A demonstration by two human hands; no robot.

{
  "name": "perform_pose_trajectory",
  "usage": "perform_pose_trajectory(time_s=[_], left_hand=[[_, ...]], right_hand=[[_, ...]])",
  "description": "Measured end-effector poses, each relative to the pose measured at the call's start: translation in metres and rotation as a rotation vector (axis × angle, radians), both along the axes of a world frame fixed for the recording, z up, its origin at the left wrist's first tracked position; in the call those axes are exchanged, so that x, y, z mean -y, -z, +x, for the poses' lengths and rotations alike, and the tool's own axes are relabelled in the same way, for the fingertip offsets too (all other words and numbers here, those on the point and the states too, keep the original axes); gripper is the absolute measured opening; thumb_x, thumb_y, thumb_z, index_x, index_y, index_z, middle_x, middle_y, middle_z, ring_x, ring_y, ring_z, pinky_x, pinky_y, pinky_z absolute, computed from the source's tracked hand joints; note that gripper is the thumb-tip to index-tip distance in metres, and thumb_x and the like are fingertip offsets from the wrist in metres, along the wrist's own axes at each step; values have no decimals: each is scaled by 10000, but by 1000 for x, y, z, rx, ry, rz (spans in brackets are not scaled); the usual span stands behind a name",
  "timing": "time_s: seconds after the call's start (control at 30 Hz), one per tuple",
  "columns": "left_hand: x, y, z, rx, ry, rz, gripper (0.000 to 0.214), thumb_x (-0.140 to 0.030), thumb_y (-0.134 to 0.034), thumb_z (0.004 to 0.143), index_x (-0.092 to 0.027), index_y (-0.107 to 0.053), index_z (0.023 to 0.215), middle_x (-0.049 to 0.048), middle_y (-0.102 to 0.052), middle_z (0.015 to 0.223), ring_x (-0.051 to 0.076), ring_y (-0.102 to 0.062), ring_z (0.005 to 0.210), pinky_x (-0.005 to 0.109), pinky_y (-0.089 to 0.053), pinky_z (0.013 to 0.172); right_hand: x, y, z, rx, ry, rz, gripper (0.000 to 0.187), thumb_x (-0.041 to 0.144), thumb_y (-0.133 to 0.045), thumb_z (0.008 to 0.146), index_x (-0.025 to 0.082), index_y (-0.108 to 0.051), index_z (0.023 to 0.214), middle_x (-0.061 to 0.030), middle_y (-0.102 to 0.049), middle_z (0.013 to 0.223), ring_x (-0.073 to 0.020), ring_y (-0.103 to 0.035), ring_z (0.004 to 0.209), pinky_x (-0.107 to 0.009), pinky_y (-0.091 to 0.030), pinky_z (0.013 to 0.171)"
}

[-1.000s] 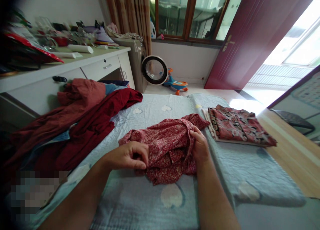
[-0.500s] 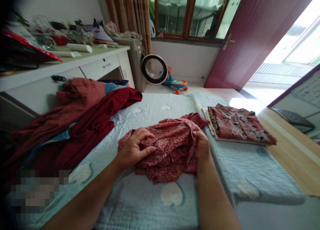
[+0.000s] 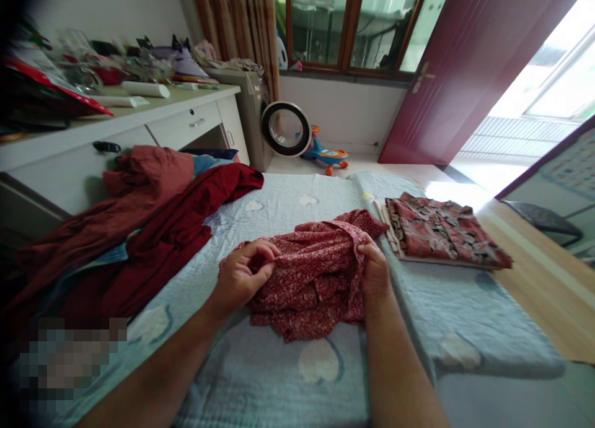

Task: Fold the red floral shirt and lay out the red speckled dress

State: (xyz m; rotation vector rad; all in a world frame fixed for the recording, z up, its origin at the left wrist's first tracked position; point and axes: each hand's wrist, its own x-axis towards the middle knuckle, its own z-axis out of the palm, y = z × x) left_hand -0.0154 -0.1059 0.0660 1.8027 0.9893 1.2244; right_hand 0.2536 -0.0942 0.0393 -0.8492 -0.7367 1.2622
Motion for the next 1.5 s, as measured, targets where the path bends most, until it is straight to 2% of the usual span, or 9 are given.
perform_pose_trajectory(time_s=[0.2, 0.37, 0.53, 0.7, 0.87, 1.0, 1.1, 1.33, 1.5], left_hand=[[2, 7, 1, -32, -123, -31, 102, -141, -493, 829, -201, -566, 869, 22, -644, 904, 160, -611, 887, 281, -478, 825], [2, 1, 1, -233, -180, 6, 205, -302, -551, 890, -218, -621, 1063, 17, -676, 959, 173, -620, 879, 300, -470, 824], [0, 1, 3, -406, -147, 81, 229, -370, -576, 902, -206, -677, 778, 15, -678, 811, 172, -611, 798, 300, -456, 771], [1, 1, 2, -316, -135, 179, 156, -296, -594, 903, -199, -669, 807, 11, -650, 799, 152, -598, 782, 276, -461, 752], [6, -9, 4, -267, -211, 324, 115, -273, -601, 906, -203, -681, 862, 32, -643, 911, 164, -613, 905, 279, -473, 826], [8, -19, 4, -326, -154, 411, 109, -248, -573, 926, -192, -658, 885, 24, -674, 879, 156, -634, 859, 268, -473, 797], [10, -26, 5, -403, -114, 435, 110, -247, -564, 931, -189, -654, 908, 22, -696, 847, 157, -645, 799, 270, -472, 757], [33, -40, 20, -413, 113, 136, 108, -166, -643, 851, -220, -676, 939, 5, -713, 897, 156, -654, 822, 256, -473, 726], [51, -33, 33, -307, 71, 101, 90, -155, -615, 864, -205, -666, 919, 22, -686, 889, 156, -637, 829, 266, -479, 744]], right_hand=[[1, -3, -4, -2, 18, 2, 222, 192, -595, 607, 259, -654, 810, 17, -712, 789, -260, -685, 898, -424, -557, 819], [1, -4, -7, -42, 10, 8, 264, 146, -628, 586, 253, -664, 825, 37, -692, 745, -222, -682, 824, -361, -563, 776], [2, -7, -10, -33, 40, 6, 267, 159, -690, 614, 261, -664, 860, 44, -702, 801, -157, -648, 697, -287, -544, 682], [4, -10, -8, 46, 20, 56, 489, 216, -733, 683, 340, -633, 1145, 43, -709, 1024, -134, -647, 783, -263, -517, 719], [2, -4, -4, 335, -23, -7, 412, 287, -729, 704, 276, -687, 1114, 12, -698, 1028, -143, -612, 790, -258, -479, 708], [-5, 3, -2, 679, 136, 90, 193, 329, -694, 738, 233, -733, 901, -16, -635, 944, -161, -572, 833, -268, -456, 729], [-8, 5, 0, 838, 263, 192, 151, 338, -677, 751, 219, -728, 829, -58, -597, 1069, -208, -559, 1020, -298, -457, 829], [-7, 3, 2, 959, 272, 34, 288, 422, -600, 795, 187, -666, 947, -55, -669, 866, -198, -592, 752, -326, -475, 706], [4, -23, 6, 1309, 333, 78, 319, 397, -606, 745, 179, -647, 974, -105, -633, 1004, -229, -591, 845, -376, -468, 821]])
